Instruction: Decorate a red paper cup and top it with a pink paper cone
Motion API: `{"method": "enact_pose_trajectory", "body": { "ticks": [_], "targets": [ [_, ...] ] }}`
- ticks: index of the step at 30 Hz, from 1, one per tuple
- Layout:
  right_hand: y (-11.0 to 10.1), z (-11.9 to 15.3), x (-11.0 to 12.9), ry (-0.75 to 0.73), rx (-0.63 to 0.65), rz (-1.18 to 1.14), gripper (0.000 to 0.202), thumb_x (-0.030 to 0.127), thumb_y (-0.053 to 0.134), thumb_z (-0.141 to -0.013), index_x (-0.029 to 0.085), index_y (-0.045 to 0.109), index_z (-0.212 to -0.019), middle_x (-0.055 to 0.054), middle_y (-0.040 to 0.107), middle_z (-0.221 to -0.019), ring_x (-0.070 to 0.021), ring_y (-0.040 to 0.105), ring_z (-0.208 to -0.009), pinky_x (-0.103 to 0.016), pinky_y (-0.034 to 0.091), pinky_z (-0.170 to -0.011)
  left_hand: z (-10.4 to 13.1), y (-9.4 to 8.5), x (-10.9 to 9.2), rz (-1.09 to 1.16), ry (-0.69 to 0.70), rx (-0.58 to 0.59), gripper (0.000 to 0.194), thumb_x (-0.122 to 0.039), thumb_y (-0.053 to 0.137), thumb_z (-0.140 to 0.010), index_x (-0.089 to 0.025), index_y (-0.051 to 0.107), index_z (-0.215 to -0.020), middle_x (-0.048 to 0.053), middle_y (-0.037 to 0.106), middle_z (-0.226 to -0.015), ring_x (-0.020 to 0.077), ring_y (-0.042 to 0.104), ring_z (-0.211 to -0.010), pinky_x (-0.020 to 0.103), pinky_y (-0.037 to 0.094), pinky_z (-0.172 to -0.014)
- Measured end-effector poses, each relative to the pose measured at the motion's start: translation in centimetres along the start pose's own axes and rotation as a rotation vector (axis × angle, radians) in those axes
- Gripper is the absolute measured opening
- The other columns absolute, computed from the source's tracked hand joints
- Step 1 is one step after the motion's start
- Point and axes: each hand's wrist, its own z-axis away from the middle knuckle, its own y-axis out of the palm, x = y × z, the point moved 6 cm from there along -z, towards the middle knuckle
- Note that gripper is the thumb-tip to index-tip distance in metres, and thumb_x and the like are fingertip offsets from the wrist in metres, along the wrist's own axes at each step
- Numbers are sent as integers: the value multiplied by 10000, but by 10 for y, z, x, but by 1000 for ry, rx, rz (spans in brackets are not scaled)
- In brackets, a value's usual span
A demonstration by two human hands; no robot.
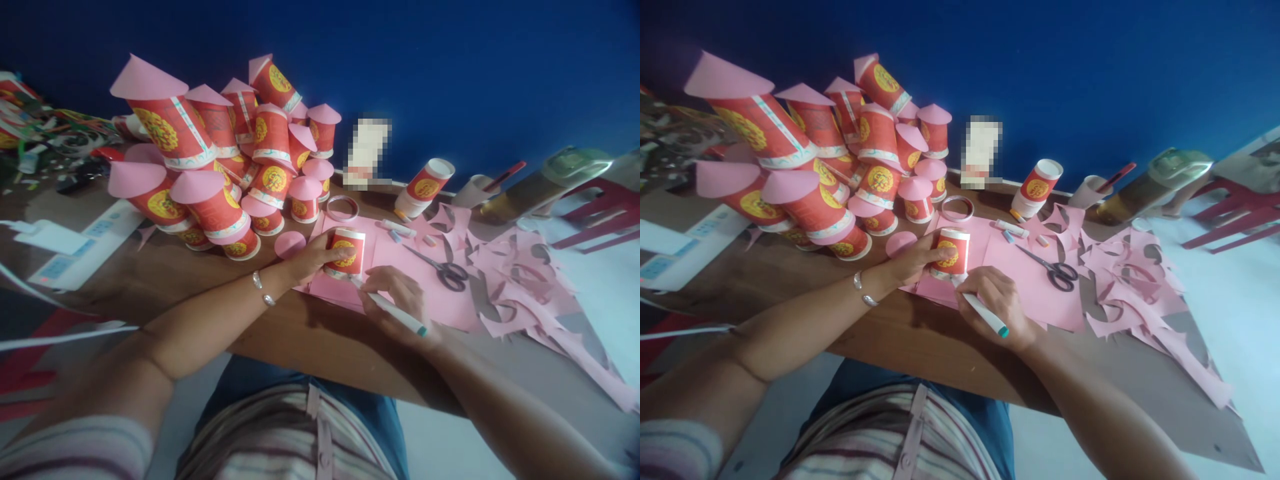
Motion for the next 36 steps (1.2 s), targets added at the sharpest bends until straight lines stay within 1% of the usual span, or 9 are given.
{"method": "enact_pose_trajectory", "body": {
  "ticks": [4,15,20,25,31,36],
  "targets": [
    [1,0,-1,17,11,7,180,87,654,-936,256,606,-976,-2,705,-786,-188,735,-737,-323,604,-678,0,2,-1,12,2,20,691,-432,975,-643,-170,628,-1181,30,685,-979,140,647,-817,262,530,-705],
    [4,3,-3,9,34,-25,188,77,642,-945,254,597,-991,0,693,-782,-185,715,-729,-318,582,-674,1,1,-1,3,-2,-5,724,-427,969,-649,-187,608,-1229,27,673,-1004,146,652,-822,271,535,-691],
    [5,4,-4,14,33,-28,190,74,645,-941,251,600,-991,-1,699,-798,-184,713,-737,-316,578,-681,1,1,0,14,-7,-1,719,-422,969,-652,-178,610,-1224,40,689,-1011,152,662,-832,276,539,-703],
    [4,5,-5,18,33,-18,181,82,649,-943,252,602,-982,1,696,-792,-188,712,-737,-321,574,-680,1,1,-1,12,-14,-2,693,-420,959,-671,-175,612,-1219,38,694,-1007,147,660,-816,262,529,-674],
    [4,9,-9,34,20,-8,195,84,665,-935,259,606,-996,3,708,-806,-194,728,-761,-332,586,-700,2,3,-2,31,-18,6,685,-428,972,-651,-178,623,-1184,27,689,-975,142,656,-797,264,537,-675],
    [3,6,-8,38,10,12,189,83,657,-942,257,593,-976,2,700,-798,-191,728,-757,-324,586,-689,1,4,-3,52,-8,16,685,-430,989,-628,-170,634,-1152,23,690,-948,137,650,-801,261,540,-704]
  ]
}}
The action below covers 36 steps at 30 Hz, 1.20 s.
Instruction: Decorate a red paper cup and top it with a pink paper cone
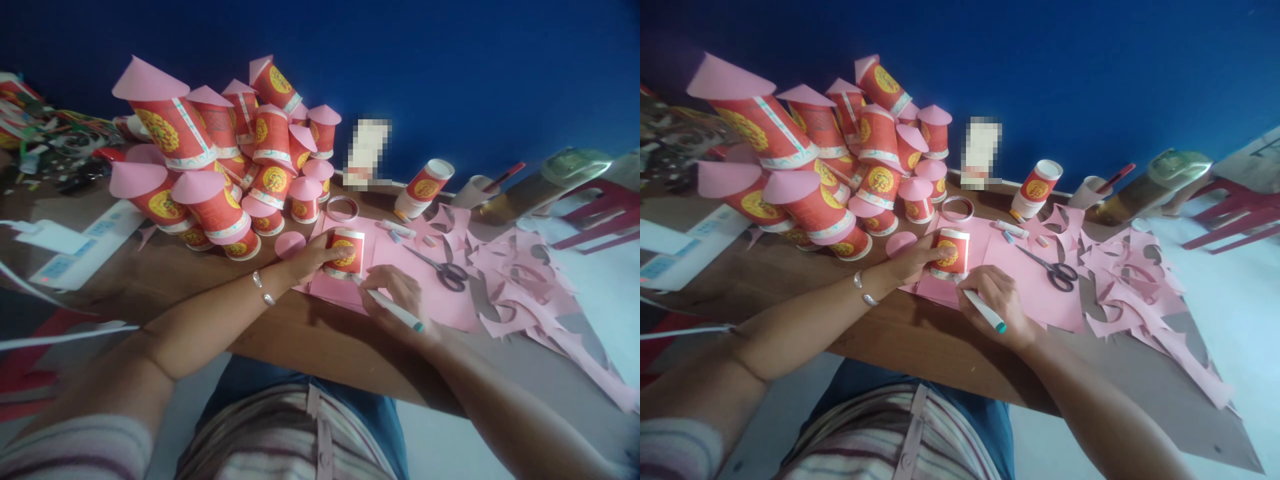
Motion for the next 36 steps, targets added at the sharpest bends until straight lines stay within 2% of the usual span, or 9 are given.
{"method": "enact_pose_trajectory", "body": {
  "ticks": [11,21,36],
  "targets": [
    [-5,-5,5,-17,-11,9,206,74,641,-899,268,581,-937,19,652,-725,-208,730,-731,-348,600,-669,-1,-4,3,-37,-4,-20,713,-461,975,-633,-184,630,-1192,30,680,-986,146,656,-811,265,543,-672],
    [0,-3,6,-56,5,-40,214,80,649,-908,270,606,-996,7,691,-770,-208,735,-741,-357,615,-689,1,-3,1,-69,3,-26,742,-465,973,-639,-181,610,-1221,20,668,-966,132,638,-785,248,515,-648],
    [3,0,3,-39,12,-22,197,89,655,-922,265,633,-1006,-6,720,-802,-207,746,-769,-347,613,-692,-1,-2,2,-60,27,0,688,-402,958,-672,-182,615,-1227,25,684,-983,139,648,-816,271,525,-723]
  ]
}}
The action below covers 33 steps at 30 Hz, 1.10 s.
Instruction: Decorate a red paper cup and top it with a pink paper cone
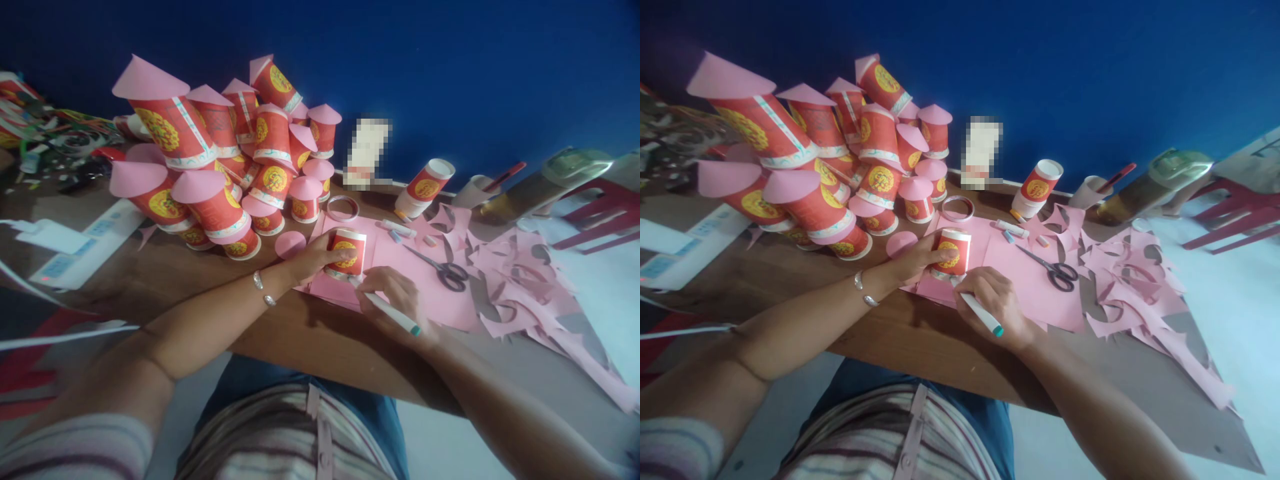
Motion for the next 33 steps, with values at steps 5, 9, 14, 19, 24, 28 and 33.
{"method": "enact_pose_trajectory", "body": {
  "ticks": [5,9,14,19,24,28,33],
  "targets": [
    [0,0,0,4,8,1,178,97,643,-943,263,626,-1005,-14,716,-812,-200,735,-768,-341,612,-693,0,2,-1,-1,5,23,676,-399,962,-670,-177,615,-1207,24,684,-978,143,651,-815,283,533,-732],
    [0,-2,2,-6,7,8,173,92,642,-945,253,610,-999,-14,713,-813,-189,721,-754,-331,609,-691,0,3,-2,-10,18,22,707,-398,974,-652,-179,614,-1219,23,684,-989,143,646,-814,285,532,-733],
    [1,-2,2,4,18,0,172,95,633,-954,256,609,-1010,-17,725,-834,-187,720,-758,-331,607,-691,1,2,-1,-63,23,29,715,-419,974,-656,-187,628,-1238,39,693,-1025,158,650,-846,284,520,-739],
    [-1,-2,3,-5,4,-10,172,96,650,-939,252,619,-1005,-20,729,-826,-198,737,-776,-336,614,-702,2,2,-2,-89,29,32,734,-413,977,-668,-192,626,-1274,46,696,-1057,167,653,-884,298,531,-781],
    [-11,-6,3,67,-41,-9,154,119,677,-913,254,625,-965,-12,720,-799,-212,765,-779,-325,622,-675,1,2,-1,-22,20,39,743,-427,1003,-629,-180,626,-1220,35,694,-1009,152,654,-848,284,539,-763],
    [-13,-8,3,69,-44,-11,156,118,672,-916,260,625,-961,12,712,-762,-205,755,-723,-404,680,-809,-1,0,-1,23,13,23,745,-443,995,-634,-182,632,-1230,41,704,-1013,146,661,-830,269,534,-726],
    [-10,-7,0,99,-27,-55,126,141,672,-939,260,632,-957,23,721,-766,-190,753,-697,-474,689,-957,-2,-1,-2,46,12,21,741,-443,963,-656,-200,645,-1280,64,724,-1112,156,679,-873,264,527,-725]
  ]
}}
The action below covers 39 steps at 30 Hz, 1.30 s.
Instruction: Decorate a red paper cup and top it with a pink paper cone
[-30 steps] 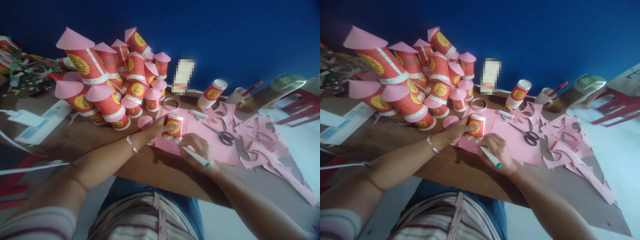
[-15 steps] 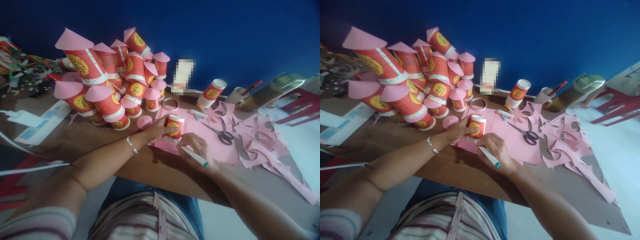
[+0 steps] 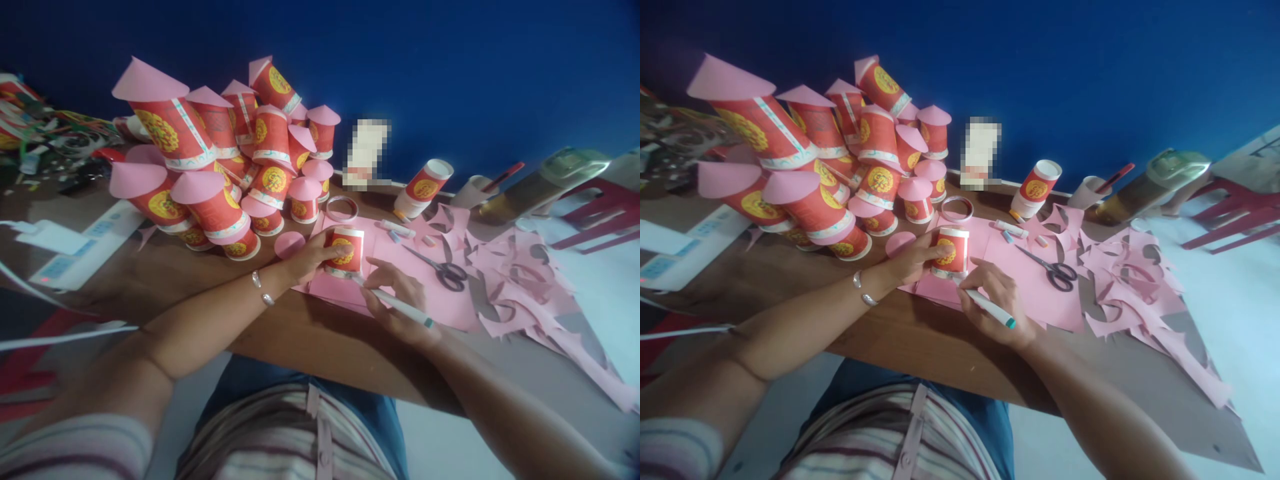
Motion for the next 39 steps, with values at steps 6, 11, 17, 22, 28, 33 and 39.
{"method": "enact_pose_trajectory", "body": {
  "ticks": [6,11,17,22,28,33,39],
  "targets": [
    [2,1,-1,3,35,-9,101,164,665,-970,255,622,-971,13,721,-778,-196,785,-768,-459,701,-961,-1,-1,0,8,2,-14,694,-403,914,-699,-214,646,-1311,68,718,-1169,171,689,-937,269,537,-751],
    [5,2,0,-6,55,-46,134,140,680,-959,255,628,-1004,20,727,-784,-210,801,-822,-487,688,-1009,2,3,1,27,-7,3,642,-412,874,-750,-192,641,-1306,71,736,-1118,189,706,-935,301,560,-781],
    [7,5,1,-31,69,-26,152,133,677,-948,258,631,-1021,9,730,-800,-220,797,-842,-482,702,-953,4,3,0,-24,-8,-41,712,-444,957,-695,-178,645,-1276,73,742,-1090,176,704,-879,296,560,-766],
    [3,4,2,-45,-8,41,137,137,683,-947,254,631,-995,-15,735,-805,-218,785,-801,-388,692,-756,3,4,-1,-17,-11,-17,692,-460,961,-674,-163,666,-1225,79,741,-1051,168,687,-836,281,541,-723],
    [4,3,4,-62,-4,58,140,120,676,-947,248,627,-974,-23,737,-813,-206,777,-783,-332,635,-679,3,5,-2,-27,-21,-25,678,-436,948,-686,-165,669,-1241,81,748,-1054,154,677,-826,265,519,-711],
    [4,3,3,-57,-4,54,124,131,671,-955,245,627,-972,-21,734,-813,-198,766,-768,-319,617,-670,4,5,-3,-33,-35,-41,720,-430,969,-655,-163,655,-1245,79,746,-1084,156,679,-839,266,528,-715],
    [4,4,3,-65,-9,57,147,113,675,-943,248,626,-974,-19,734,-817,-196,759,-760,-318,608,-675,4,3,-1,-40,-27,-39,732,-443,966,-670,-166,652,-1271,88,745,-1102,159,681,-858,270,525,-728]
  ]
}}
